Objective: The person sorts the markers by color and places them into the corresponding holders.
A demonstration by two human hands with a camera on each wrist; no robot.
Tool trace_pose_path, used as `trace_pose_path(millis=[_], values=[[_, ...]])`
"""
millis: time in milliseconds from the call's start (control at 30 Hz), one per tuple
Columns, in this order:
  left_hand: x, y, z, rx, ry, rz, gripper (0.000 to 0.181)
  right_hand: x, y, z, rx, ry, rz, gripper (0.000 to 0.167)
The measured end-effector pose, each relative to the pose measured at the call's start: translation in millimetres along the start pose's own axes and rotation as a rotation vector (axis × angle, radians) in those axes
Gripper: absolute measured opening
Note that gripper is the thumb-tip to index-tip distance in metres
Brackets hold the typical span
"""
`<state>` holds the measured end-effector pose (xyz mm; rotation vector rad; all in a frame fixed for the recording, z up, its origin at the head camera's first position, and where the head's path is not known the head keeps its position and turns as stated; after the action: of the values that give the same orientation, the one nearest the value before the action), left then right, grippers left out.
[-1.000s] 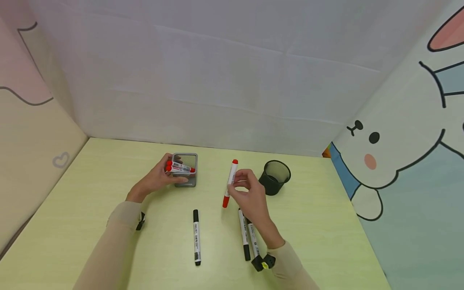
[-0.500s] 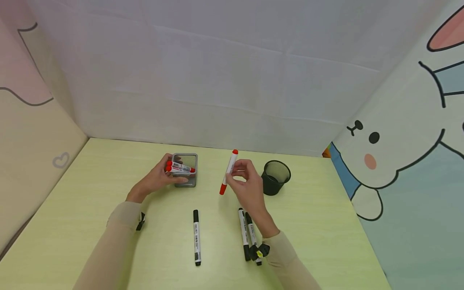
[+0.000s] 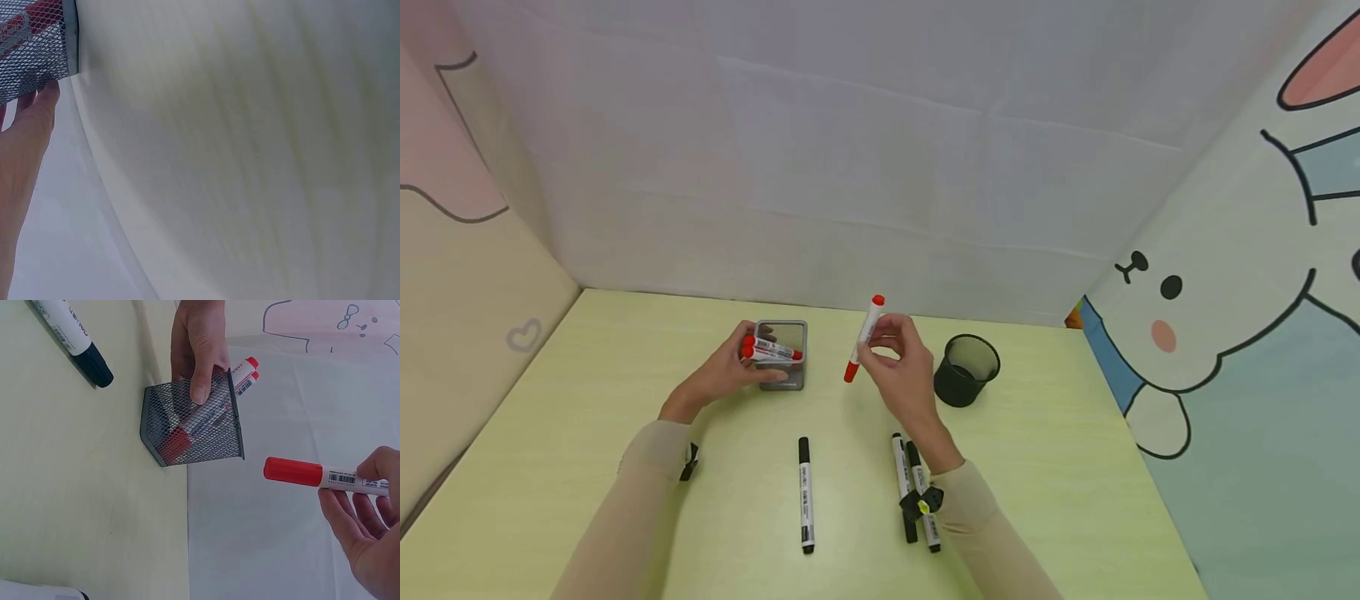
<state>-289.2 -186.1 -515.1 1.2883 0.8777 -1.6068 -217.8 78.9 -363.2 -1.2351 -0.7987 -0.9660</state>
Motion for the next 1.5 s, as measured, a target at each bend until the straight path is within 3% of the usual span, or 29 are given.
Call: trace_pose_path(millis=[533, 800, 1200, 1500], values=[[0.4, -1.0, -0.1, -0.009, -0.016, 0.005, 0.079, -3.5, -14.6, -14.6, 0.013, -0.02, 0.066, 0.031], [2.2, -0.8, -0.4, -0.009, -0.023, 0.017, 0.078, -34.4, -29.5, -29.7, 0.034, -0.038, 0.081, 0.036], [-0.1, -1.3, 0.7, -0.014, -0.045, -0.004, 0.079, -39.2, -40.5, -46.8, 0.05, -0.071, 0.112, 0.033], [2.5, -1.3, 1.7, -0.026, -0.066, 0.001, 0.081, -43.4, -44.7, -65.8, 0.122, -0.096, 0.138, 0.034]])
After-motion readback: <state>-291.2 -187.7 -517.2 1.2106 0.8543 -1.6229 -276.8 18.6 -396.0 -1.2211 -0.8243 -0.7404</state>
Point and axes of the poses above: each hand's wrist, its own y-axis away from the middle knuckle, its own z-axis out of the back of the hand, x = y × z, the point moved 6 cm from there along -y, towards the middle knuckle, and after that the axes turned 4 degrees about -y, right-handed, at the moved point
